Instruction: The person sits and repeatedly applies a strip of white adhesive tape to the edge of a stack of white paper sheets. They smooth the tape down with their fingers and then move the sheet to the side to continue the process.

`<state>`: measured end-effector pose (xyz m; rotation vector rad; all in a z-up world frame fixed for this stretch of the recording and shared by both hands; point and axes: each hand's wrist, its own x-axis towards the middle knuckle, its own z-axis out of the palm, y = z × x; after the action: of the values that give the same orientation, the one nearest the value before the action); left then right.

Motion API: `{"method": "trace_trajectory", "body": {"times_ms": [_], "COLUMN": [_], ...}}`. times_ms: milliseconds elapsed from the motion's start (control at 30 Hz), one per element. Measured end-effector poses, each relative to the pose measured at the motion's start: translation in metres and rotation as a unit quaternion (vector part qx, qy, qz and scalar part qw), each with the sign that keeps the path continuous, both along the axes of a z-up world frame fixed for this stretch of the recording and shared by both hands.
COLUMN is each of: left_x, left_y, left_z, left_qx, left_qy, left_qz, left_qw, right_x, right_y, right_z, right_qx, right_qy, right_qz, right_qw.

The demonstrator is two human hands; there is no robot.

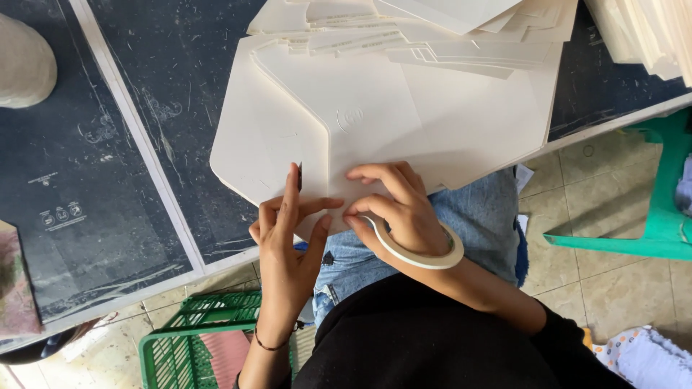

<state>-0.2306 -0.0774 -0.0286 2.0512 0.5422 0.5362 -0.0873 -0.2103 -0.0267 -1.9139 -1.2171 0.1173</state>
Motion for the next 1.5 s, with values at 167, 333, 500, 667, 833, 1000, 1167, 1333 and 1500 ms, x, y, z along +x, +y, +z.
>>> {"method": "trace_trajectory", "body": {"times_ms": [167, 333, 500, 667, 833, 1000, 1167, 1333, 1500], "left_x": [0.001, 0.002, 0.008, 0.046, 0.083, 0.111, 0.108, 0.09, 0.104], "left_y": [0.001, 0.001, -0.004, -0.02, -0.046, -0.029, -0.015, -0.039, -0.051], "left_z": [0.002, 0.003, 0.012, 0.002, 0.018, 0.015, 0.01, -0.003, -0.012], "left_qx": [0.014, 0.026, 0.115, 0.217, 0.319, 0.415, 0.43, 0.434, 0.454], "left_qy": [0.049, 0.092, 0.152, 0.123, 0.087, 0.038, 0.036, 0.06, 0.03], "left_qz": [0.007, 0.005, 0.005, -0.001, -0.077, -0.016, -0.057, -0.112, -0.108], "left_qw": [0.999, 0.995, 0.982, 0.968, 0.941, 0.909, 0.9, 0.892, 0.884], "right_x": [0.005, 0.044, 0.067, 0.066, 0.063, 0.068, 0.075, 0.075, 0.068], "right_y": [-0.007, -0.047, -0.073, -0.071, -0.071, -0.064, -0.058, -0.065, -0.065], "right_z": [-0.002, 0.022, 0.029, 0.021, 0.046, 0.045, 0.029, 0.008, 0.001], "right_qx": [0.006, 0.009, -0.04, -0.049, -0.025, 0.006, -0.017, 0.005, 0.028], "right_qy": [-0.047, -0.005, 0.021, 0.003, -0.041, -0.08, -0.081, -0.097, -0.142], "right_qz": [0.013, -0.014, -0.138, -0.143, -0.128, -0.143, -0.127, -0.164, -0.144], "right_qw": [0.999, 1.0, 0.989, 0.989, 0.991, 0.987, 0.988, 0.982, 0.979]}}
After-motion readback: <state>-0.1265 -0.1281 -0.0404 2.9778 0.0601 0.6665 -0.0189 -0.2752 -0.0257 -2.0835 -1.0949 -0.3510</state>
